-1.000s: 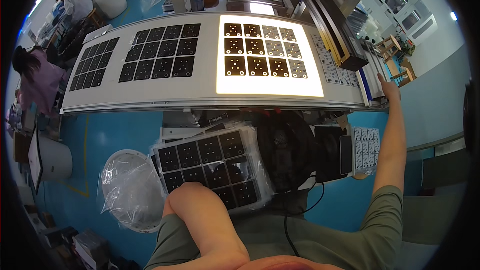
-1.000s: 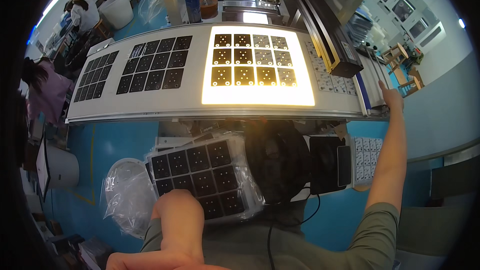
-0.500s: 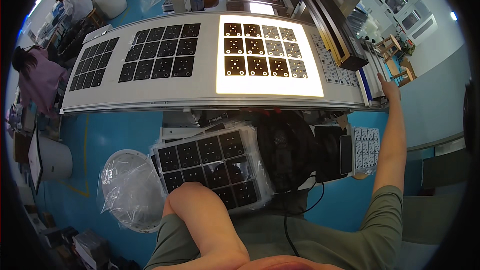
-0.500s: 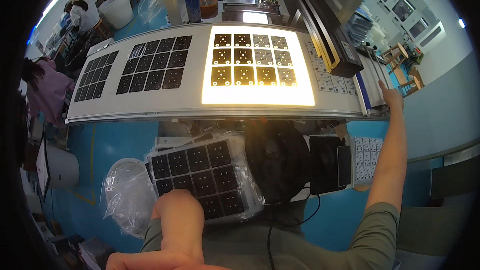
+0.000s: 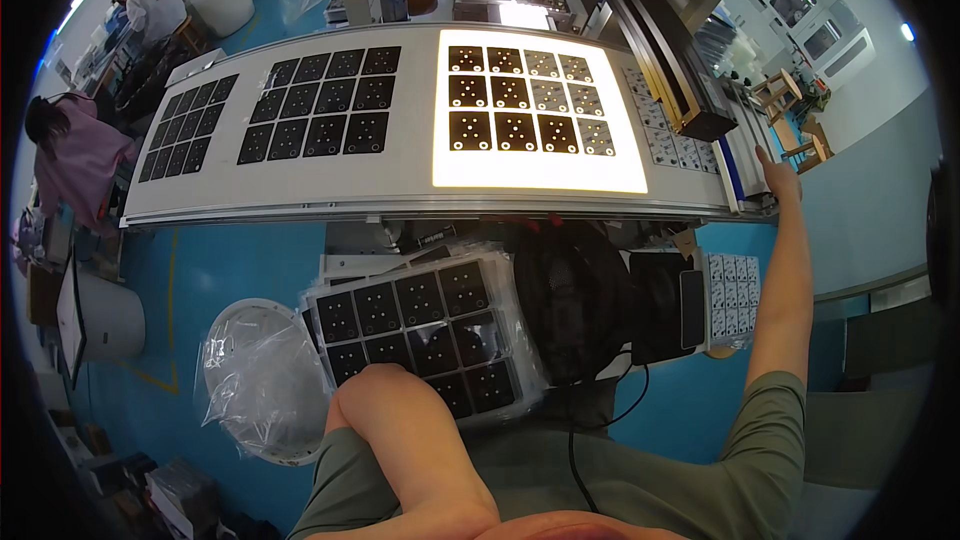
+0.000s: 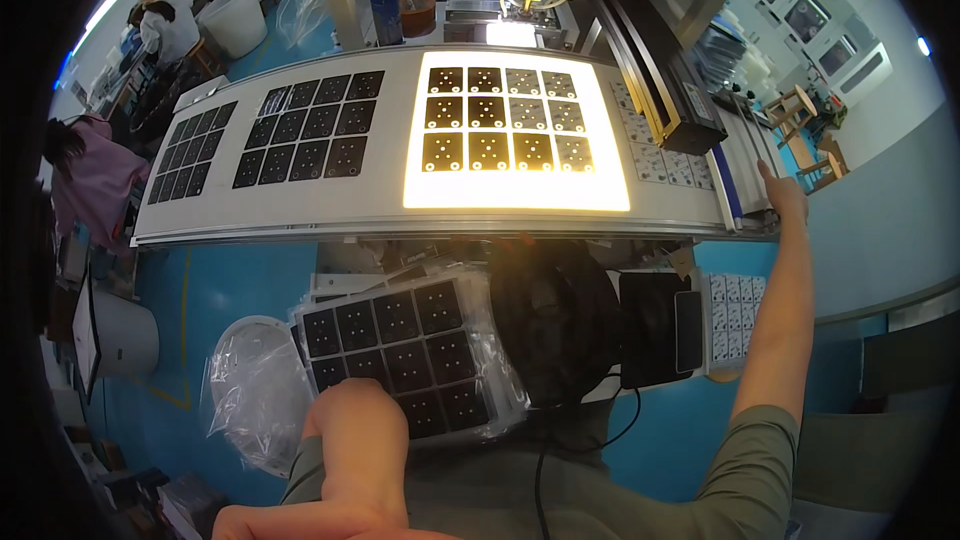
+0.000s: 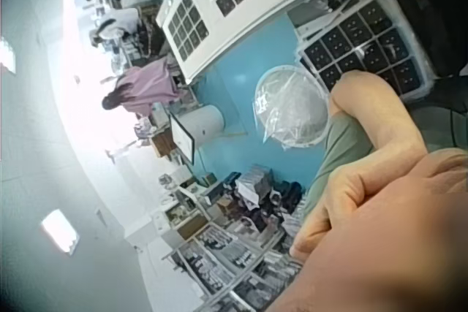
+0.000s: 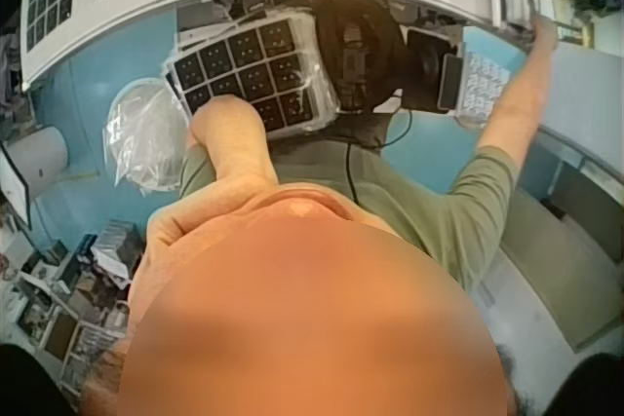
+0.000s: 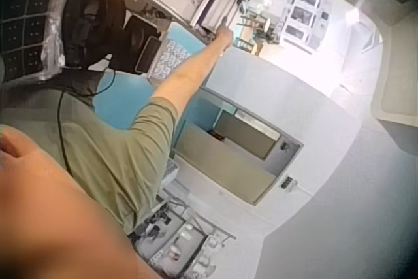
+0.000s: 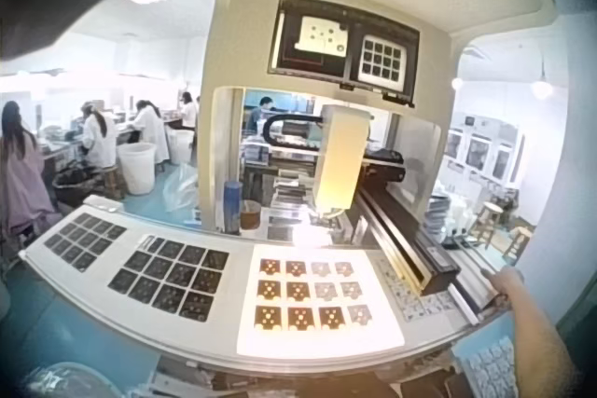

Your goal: Testing small solar panels by removing protective film, placing them under a light box, and using a testing probe.

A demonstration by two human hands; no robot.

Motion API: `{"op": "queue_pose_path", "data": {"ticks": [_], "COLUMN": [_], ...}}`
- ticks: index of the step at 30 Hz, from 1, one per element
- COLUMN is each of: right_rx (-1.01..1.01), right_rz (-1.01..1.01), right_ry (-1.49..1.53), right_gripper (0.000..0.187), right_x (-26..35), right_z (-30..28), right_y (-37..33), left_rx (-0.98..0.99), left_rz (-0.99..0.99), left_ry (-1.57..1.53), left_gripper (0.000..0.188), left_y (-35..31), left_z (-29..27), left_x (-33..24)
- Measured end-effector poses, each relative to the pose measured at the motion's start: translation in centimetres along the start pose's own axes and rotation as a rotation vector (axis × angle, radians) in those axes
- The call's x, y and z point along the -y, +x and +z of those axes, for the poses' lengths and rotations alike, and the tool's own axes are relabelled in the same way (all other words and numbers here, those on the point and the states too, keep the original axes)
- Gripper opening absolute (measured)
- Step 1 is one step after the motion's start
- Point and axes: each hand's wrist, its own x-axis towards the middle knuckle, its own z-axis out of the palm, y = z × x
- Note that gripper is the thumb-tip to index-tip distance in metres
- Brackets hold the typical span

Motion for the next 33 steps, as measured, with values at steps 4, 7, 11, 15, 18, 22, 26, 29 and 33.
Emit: {"op": "queue_pose_path", "data": {"ticks": [4,7,11,15,18,22,26,29,33], "right_rx": [-0.048,-0.052,-0.08,-0.049,-0.051,-0.106,-0.076,-0.169,-0.135], "right_rz": [-0.009,-0.003,0.002,-0.01,-0.017,-0.017,-0.022,-0.046,-0.04], "right_ry": [-0.024,-0.033,-0.046,-0.034,-0.025,-0.037,-0.03,-0.056,-0.031], "right_gripper": [0.124,0.124,0.124,0.124,0.124,0.124,0.123,0.123,0.122], "right_x": [0.0,0.1,0.1,-0.4,-0.7,-0.6,-0.6,-1.2,-0.8], "right_z": [-0.1,-0.1,0.1,0.2,0.4,0.9,0.6,1.2,1.2], "right_y": [-0.2,-0.3,-0.3,0.3,1.0,1.4,1.3,2.1,1.8], "left_rx": [0.025,-0.033,-0.01,0.004,0.001,-0.051,0.004,0.022,0.028], "left_rz": [-0.013,-0.001,-0.036,-0.026,-0.034,0.015,-0.043,0.006,0.012], "left_ry": [0.022,0.009,-0.003,0.007,-0.006,-0.015,0.018,0.137,0.133], "left_gripper": [0.051,0.052,0.052,0.051,0.052,0.052,0.051,0.05,0.05], "left_y": [0.1,0.0,0.0,0.0,0.1,-0.3,0.1,0.1,0.1], "left_z": [-0.3,0.3,0.0,-0.2,0.0,0.4,-0.2,-0.3,-0.3], "left_x": [-0.2,-0.2,-0.4,-0.5,-0.5,-0.4,-0.8,-1.2,-1.1]}}
